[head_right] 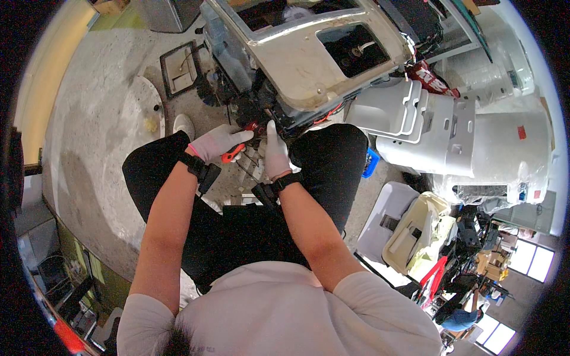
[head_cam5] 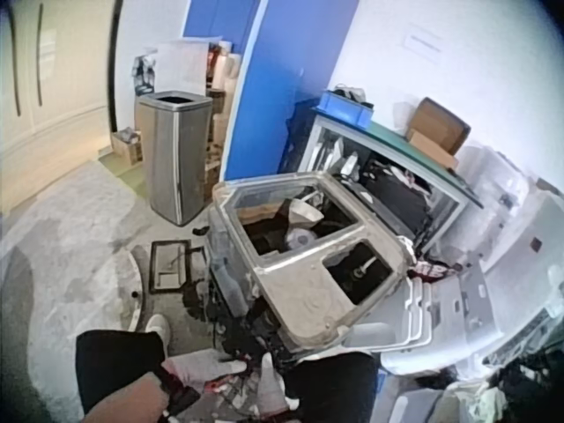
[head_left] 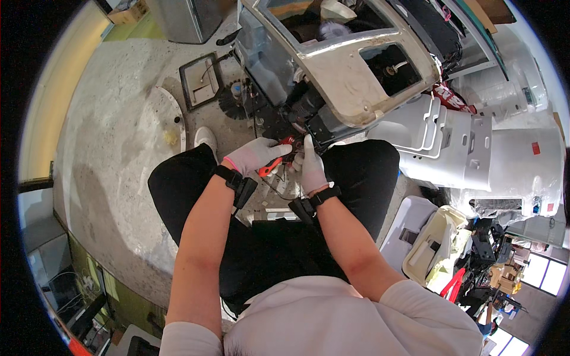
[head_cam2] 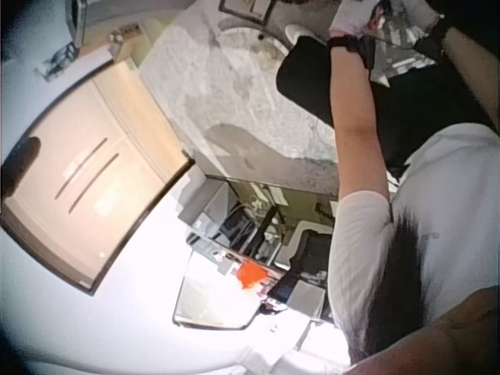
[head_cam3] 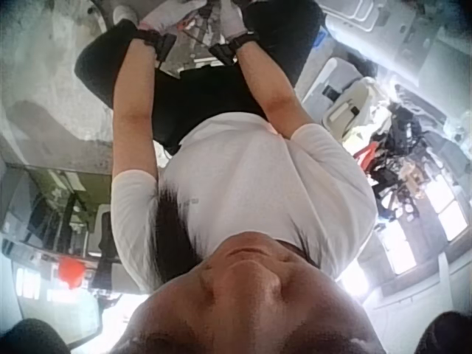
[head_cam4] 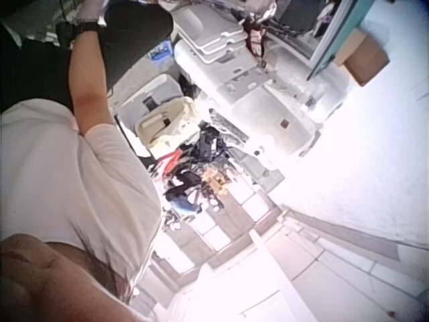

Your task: Repairing an electromechanical device using a screwdriver and pliers.

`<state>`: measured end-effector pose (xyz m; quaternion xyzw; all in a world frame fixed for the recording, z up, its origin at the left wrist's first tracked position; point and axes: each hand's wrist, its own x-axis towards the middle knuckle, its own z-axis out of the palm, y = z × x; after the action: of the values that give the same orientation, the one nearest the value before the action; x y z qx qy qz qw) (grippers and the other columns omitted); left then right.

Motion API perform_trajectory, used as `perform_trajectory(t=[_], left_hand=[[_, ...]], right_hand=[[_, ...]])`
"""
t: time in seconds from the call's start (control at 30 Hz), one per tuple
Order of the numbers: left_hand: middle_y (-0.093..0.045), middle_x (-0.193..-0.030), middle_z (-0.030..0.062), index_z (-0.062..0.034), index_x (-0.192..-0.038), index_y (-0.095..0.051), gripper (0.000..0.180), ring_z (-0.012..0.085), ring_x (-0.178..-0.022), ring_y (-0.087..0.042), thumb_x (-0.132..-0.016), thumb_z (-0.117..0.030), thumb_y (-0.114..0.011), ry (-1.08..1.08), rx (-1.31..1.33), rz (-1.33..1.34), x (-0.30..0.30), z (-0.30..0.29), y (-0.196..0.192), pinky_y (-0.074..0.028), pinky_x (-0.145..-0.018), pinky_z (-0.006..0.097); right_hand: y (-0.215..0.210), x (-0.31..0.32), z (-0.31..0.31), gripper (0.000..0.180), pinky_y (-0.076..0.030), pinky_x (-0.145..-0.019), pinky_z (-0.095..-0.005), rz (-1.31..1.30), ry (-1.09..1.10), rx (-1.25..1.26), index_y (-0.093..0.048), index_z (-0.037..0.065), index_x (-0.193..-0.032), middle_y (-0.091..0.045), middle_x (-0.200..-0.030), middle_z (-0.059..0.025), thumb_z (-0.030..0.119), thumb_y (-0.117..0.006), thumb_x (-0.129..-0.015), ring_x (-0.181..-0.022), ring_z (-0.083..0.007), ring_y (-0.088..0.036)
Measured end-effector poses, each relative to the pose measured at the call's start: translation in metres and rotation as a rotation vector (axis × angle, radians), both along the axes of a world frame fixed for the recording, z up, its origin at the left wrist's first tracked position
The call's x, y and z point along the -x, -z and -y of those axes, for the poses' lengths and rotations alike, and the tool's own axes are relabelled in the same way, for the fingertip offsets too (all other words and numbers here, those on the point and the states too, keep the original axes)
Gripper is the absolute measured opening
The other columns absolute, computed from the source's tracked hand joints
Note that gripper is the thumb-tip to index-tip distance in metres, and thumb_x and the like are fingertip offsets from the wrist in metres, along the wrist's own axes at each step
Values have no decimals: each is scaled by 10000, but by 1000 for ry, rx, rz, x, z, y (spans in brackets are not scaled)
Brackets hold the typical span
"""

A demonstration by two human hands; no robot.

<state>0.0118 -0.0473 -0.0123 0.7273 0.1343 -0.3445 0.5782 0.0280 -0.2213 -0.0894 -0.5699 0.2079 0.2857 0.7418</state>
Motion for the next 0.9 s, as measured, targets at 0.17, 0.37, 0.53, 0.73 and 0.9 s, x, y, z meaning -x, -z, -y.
perform_trajectory(t=[0.17,0.37,0.53,0.73,0.9], left_hand=[[-615,-700,64,39,-874,-647,509,141,-616,-552,-831,-467,-611,92,15,49,2,-3,10,-451,-603,296],[-647,-714,87,25,-886,-663,495,159,-644,-599,-823,-464,-617,159,-184,165,4,-1,34,-458,-621,311],[-656,-731,136,33,-889,-662,529,235,-663,-631,-813,-488,-615,179,-164,205,1,3,10,-467,-648,346],[-655,-781,185,46,-947,-647,557,286,-727,-640,-816,-494,-608,143,-132,164,2,5,3,-470,-687,379],[-655,-837,206,56,-999,-619,583,301,-768,-644,-798,-492,-627,173,-177,183,0,4,18,-476,-719,377]], right_hand=[[-12,5,-8,378,-366,-537,-228,-20,86,-124,-647,70,-988,-500,-705,51,424,-531,-926,-581,-75,-422],[5,-3,-3,235,-321,-501,-199,37,82,-110,-654,69,-1007,-515,-677,75,275,-567,-931,-537,-42,-391],[-1,-4,-3,238,-303,-487,-200,61,106,-113,-661,68,-1004,-526,-684,75,273,-561,-934,-535,-26,-382],[4,-5,0,221,-285,-476,-202,56,92,-107,-670,69,-983,-533,-669,78,256,-566,-932,-526,-24,-378],[-3,-5,-5,228,-271,-464,-199,62,116,-76,-676,67,-964,-509,-655,90,262,-563,-933,-511,-19,-357]])
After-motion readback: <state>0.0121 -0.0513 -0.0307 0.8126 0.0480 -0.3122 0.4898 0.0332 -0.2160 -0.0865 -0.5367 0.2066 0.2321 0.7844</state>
